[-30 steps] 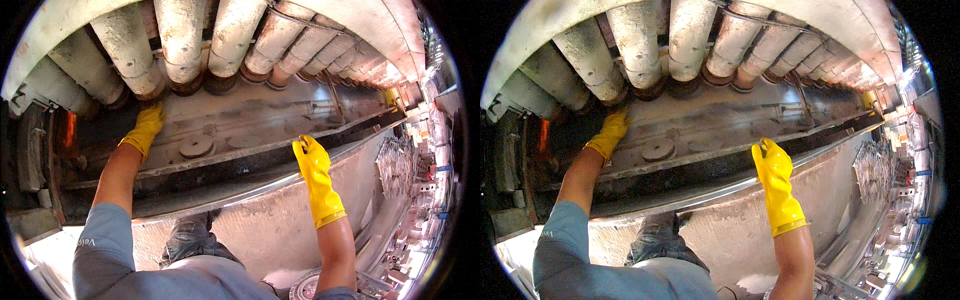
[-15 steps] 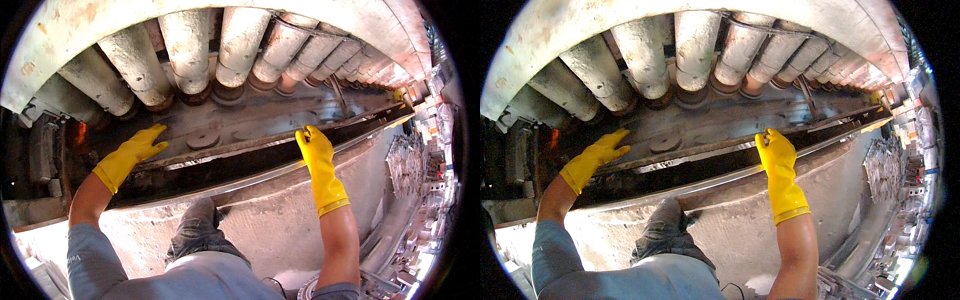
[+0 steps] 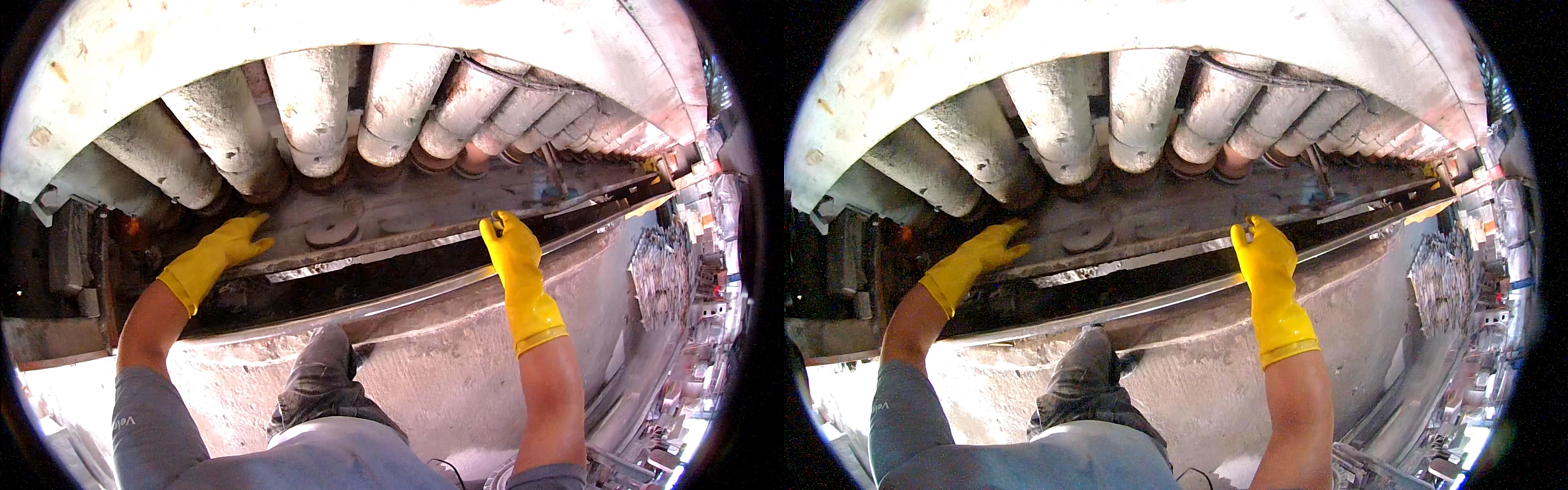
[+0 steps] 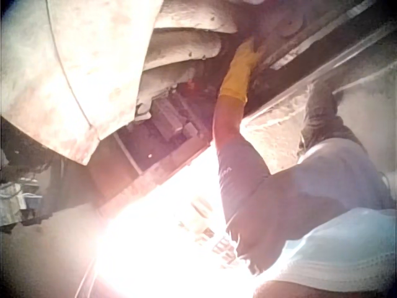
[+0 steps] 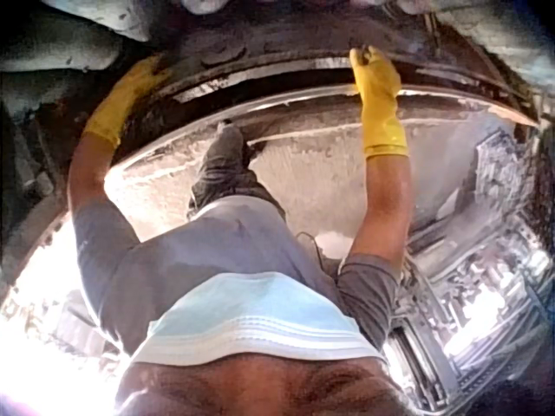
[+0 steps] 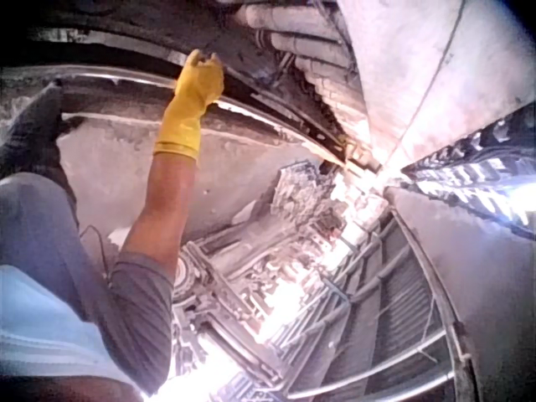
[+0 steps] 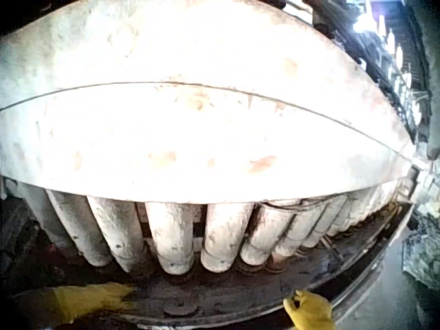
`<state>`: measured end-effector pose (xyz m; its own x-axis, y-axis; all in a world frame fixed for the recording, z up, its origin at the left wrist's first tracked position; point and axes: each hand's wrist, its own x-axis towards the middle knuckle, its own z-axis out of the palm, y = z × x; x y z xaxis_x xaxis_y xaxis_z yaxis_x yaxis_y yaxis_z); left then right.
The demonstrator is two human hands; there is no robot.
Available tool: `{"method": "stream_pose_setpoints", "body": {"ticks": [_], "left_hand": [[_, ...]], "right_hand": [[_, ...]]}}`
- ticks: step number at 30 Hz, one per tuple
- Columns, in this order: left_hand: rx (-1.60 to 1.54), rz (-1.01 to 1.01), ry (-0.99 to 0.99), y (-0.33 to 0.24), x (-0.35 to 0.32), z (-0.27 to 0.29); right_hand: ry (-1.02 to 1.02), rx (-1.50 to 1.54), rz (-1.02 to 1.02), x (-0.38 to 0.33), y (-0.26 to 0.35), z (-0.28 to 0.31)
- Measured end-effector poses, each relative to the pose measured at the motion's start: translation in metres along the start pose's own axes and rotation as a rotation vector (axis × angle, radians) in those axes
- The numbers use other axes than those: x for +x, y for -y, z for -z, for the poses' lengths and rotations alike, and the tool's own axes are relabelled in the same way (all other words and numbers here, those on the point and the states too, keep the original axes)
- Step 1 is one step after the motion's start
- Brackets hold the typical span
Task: The person feeds rectangular flat sheets into a large industrial machine with rotating rollers. They wear yellow gloves and repeatedly place the sheets onto the intake area, adjusting their position as the machine processes them. The person occasionally reaches up to adjust a lever on the machine's control panel.
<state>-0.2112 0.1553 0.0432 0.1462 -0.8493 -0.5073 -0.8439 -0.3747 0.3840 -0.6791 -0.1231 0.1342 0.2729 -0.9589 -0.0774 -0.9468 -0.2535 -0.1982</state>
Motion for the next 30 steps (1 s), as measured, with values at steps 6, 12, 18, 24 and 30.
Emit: {"method": "stream_pose_setpoints", "body": {"ticks": [6, 12, 18, 24, 30], "left_hand": [[0.006, 0.07, 0.129, -0.025, 0.021, 0.016], [0.18, 0.013, -0.051, -0.004, 0.032, -0.03], [0.317, 0.155, -0.282, -0.017, 0.059, -0.055], [0.043, 0.328, -0.377, -0.02, 0.094, -0.074], [0.145, 0.316, -0.281, -0.045, 0.079, -0.064]], "right_hand": [[0.023, -0.007, -0.016, 0.012, 0.006, -0.002], [-0.001, 0.008, 0.004, -0.002, 0.001, -0.005], [-0.035, 0.025, 0.023, -0.033, -0.022, -0.004], [-0.033, 0.127, 0.038, -0.06, -0.04, -0.005], [-0.061, 0.145, 0.032, -0.083, -0.059, -0.005]]}}
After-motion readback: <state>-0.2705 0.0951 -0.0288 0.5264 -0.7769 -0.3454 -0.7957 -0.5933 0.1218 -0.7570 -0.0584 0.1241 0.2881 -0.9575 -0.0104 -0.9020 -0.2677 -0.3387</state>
